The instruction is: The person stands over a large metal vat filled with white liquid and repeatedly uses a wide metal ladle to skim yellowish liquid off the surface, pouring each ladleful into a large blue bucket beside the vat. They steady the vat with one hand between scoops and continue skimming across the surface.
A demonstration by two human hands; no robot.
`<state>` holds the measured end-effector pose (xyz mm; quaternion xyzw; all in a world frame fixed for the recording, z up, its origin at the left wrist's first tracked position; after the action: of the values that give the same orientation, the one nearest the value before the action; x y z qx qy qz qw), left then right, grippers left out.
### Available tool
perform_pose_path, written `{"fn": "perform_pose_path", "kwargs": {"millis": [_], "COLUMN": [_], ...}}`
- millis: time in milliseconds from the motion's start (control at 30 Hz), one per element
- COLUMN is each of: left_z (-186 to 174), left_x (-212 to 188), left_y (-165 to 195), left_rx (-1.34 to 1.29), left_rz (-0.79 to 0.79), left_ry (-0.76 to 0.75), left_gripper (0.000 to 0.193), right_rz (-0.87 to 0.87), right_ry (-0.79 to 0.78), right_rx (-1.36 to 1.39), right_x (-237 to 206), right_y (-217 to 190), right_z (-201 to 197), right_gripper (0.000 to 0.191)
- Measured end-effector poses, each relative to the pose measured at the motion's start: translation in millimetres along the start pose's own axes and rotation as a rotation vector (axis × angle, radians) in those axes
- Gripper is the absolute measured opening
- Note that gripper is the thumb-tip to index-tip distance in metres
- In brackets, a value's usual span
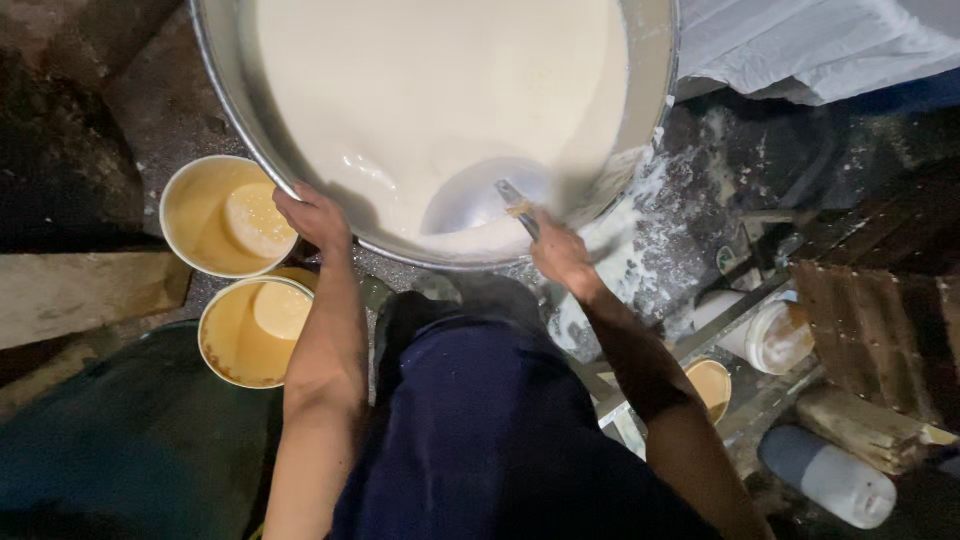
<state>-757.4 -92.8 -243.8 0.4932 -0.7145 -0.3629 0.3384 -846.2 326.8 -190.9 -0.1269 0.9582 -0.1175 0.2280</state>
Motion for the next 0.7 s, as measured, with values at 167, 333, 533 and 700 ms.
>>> {"fn": "perform_pose_path", "kwargs": {"millis": [167, 333, 533, 700], "left_z": [1.9, 1.5, 3.6, 3.5], "left_x": [-1.2, -2.9, -3.1, -2.3], "left_y": [-5.6, -9.9, -13.0, -12.1], "left_rx": [-0.010, -0.015, -0.022, -0.040], "left_rz": [-0.024, -0.035, -0.043, -0.020], "left_ry": [-0.013, -0.006, -0.028, -0.016], "left_gripper": [0.035, 0.039, 0.039, 0.038], "right_rz": [0.145, 0.102, 0.278, 0.099], "right_ry": [-0.130, -0.100, -0.112, 0.053], "right_rx": [-0.116, -0.231, -0.323, -0.418], "right_x": [-13.9, -29.7, -34.5, -42.2], "right_y": [39.1, 62.1, 119.6, 128.0], "right_z": [-9.3, -41.1, -64.3, -104.4], "right_gripper": [0.060, 0.057, 0.044, 0.043]}}
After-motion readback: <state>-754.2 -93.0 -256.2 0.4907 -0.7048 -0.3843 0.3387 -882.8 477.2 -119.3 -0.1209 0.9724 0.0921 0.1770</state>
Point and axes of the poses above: each hand's wrist, its own x-axis towards the middle knuckle, its own z-axis out of the palm, y = z × x, the point moved 8 cm from there along x, towards the middle knuckle, and after that the axes turned 5 degrees about y, right-handed, at the moved point
